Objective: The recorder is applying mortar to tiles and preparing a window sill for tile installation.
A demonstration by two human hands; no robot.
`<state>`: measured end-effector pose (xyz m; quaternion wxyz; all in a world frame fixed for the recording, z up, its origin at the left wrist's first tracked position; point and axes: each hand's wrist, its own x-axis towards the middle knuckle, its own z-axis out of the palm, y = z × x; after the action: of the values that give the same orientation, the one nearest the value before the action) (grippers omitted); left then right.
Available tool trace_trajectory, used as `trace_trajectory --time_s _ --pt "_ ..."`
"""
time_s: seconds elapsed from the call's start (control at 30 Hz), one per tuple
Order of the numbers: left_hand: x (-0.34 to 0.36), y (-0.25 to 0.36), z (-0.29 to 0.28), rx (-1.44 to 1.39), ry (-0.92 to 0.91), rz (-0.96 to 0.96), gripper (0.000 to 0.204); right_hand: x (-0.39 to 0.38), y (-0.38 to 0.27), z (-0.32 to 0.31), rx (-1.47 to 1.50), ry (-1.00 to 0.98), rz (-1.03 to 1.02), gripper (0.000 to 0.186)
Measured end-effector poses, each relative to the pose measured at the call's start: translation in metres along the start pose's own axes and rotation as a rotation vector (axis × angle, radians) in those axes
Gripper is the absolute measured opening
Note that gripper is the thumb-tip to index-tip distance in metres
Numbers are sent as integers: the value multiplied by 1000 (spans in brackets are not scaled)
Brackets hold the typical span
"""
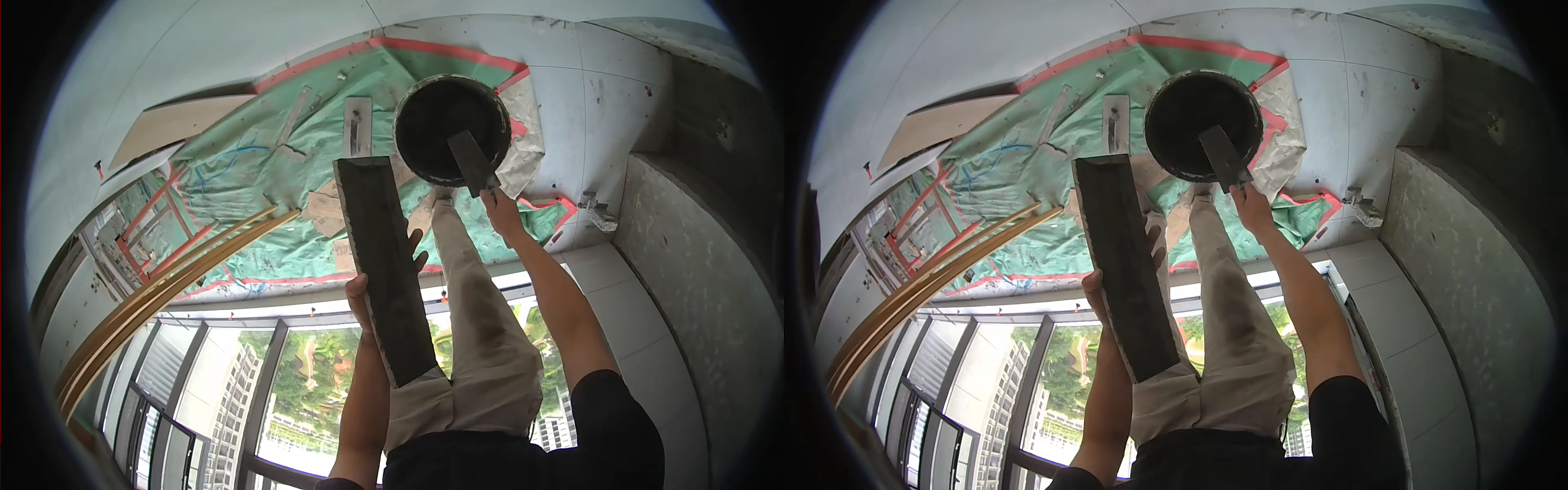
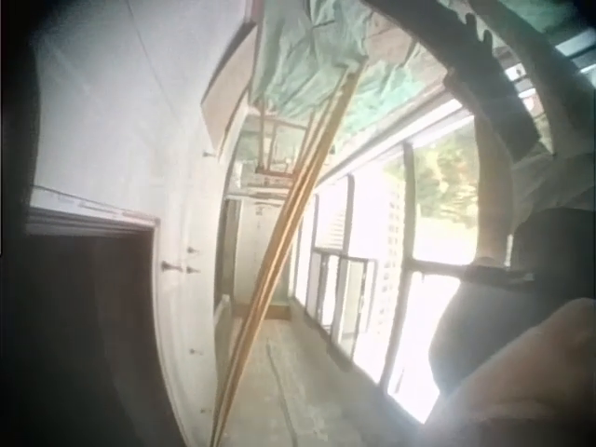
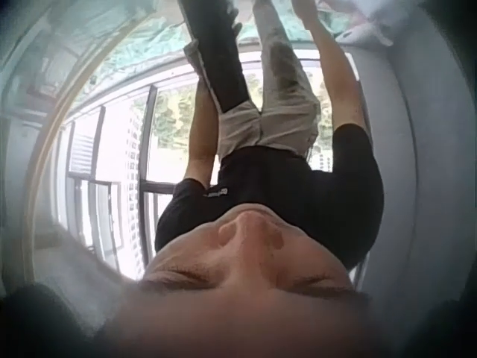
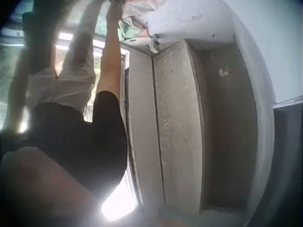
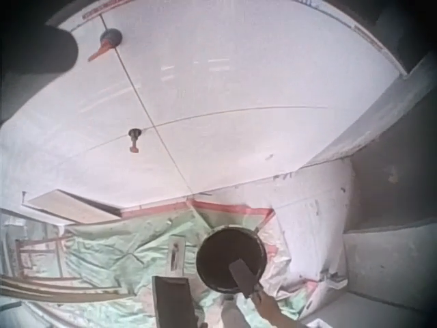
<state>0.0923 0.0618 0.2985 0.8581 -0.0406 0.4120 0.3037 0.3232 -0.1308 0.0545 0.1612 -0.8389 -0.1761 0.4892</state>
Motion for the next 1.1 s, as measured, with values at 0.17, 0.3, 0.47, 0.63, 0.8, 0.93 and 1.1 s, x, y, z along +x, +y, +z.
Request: trace_trajectory --time_s 0.17,0.3,0.47,0.63,0.8,0.93,1.1 --pt "-2 4 -21 29 8 20 118 -77 36 -19 -136 -69 13 47" --pt "14 10 -31 38 -57 0 119 -107 26 -84 -203 -179 114 48" --pt "100 21 -86 223 -45 -127 111 -80 -41 -124 -297 -160 23 42" --pt "94 10 -101 203 -157 -5 110 -23 -98 -123 -582 -230 -139 37" --pt "97 15 -147 -14 -148 -93 114 41 -130 -80 -1018 -206 -284 35" --pt "109 10 -174 -170 -102 -145 110 90 -129 -48 -1233 -173 -419 33" --pt "115 4 -190 -96 -40 -120 108 124 -119 -21 -1285 -211 -512 28"
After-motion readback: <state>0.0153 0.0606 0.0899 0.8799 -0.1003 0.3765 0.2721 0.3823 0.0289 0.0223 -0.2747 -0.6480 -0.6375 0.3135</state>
